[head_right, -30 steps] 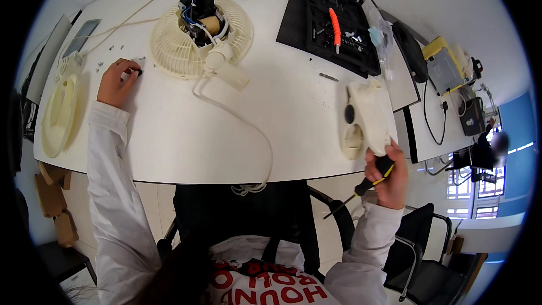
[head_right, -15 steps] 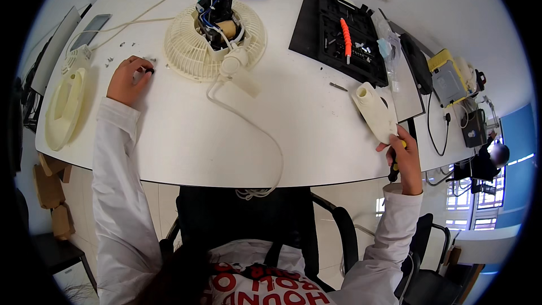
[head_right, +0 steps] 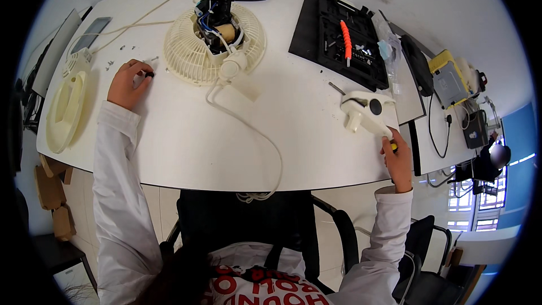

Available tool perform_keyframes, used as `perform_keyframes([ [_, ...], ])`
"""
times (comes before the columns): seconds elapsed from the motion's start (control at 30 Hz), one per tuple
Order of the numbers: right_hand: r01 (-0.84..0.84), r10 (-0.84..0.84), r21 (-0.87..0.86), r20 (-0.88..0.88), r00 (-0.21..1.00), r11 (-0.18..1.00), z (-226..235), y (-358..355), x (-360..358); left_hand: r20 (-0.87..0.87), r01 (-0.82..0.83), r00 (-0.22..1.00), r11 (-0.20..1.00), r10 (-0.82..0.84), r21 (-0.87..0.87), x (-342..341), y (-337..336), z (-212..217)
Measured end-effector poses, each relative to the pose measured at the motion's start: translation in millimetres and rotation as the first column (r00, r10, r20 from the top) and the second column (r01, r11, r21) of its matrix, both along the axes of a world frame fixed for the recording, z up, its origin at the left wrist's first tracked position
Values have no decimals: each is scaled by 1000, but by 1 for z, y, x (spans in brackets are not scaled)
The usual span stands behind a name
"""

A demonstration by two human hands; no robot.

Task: The person assembles a small white fan by attaching the base to the motor housing and securing it with screws. They use a screwdriver to tighten the screws and connect the power cord to the motor.

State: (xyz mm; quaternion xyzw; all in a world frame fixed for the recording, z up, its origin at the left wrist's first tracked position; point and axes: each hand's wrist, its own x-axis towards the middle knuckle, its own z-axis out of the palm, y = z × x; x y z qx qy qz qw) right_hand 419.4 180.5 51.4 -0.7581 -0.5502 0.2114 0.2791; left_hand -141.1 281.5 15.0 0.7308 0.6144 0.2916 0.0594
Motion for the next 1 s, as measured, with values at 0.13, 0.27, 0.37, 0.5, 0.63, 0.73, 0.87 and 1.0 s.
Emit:
perform_keyframes([
  [0.13,-22,11,73,141,990,997,-3,3,-6,43,31,999,1000,-31,3,-2,1,-3],
  [0.27,-54,-46,256,369,928,965,5,-9,-30,-14,43,999,999,-42,32,-8,2,-5],
  [0.37,-96,-104,391,460,882,915,25,-24,-67,-1,-7,1000,1000,7,20,-4,-1,-5],
  [0.5,-329,166,312,452,877,891,59,-47,-124,5,-61,998,998,61,-13,3,-5,-2],
  [0.63,-323,233,651,223,946,687,74,-77,-143,-7,-38,999,999,38,-38,3,-5,1],
  [0.73,-341,241,660,242,940,670,83,-67,-143,11,-24,1000,998,24,-49,6,-4,4],
  [0.87,-616,449,292,474,758,732,63,-11,-178,6,10,1000,999,-10,-33,9,-7,2],
  [1.0,-607,444,323,454,773,726,31,20,-208,31,52,998,998,-52,-17,12,-8,2],
])
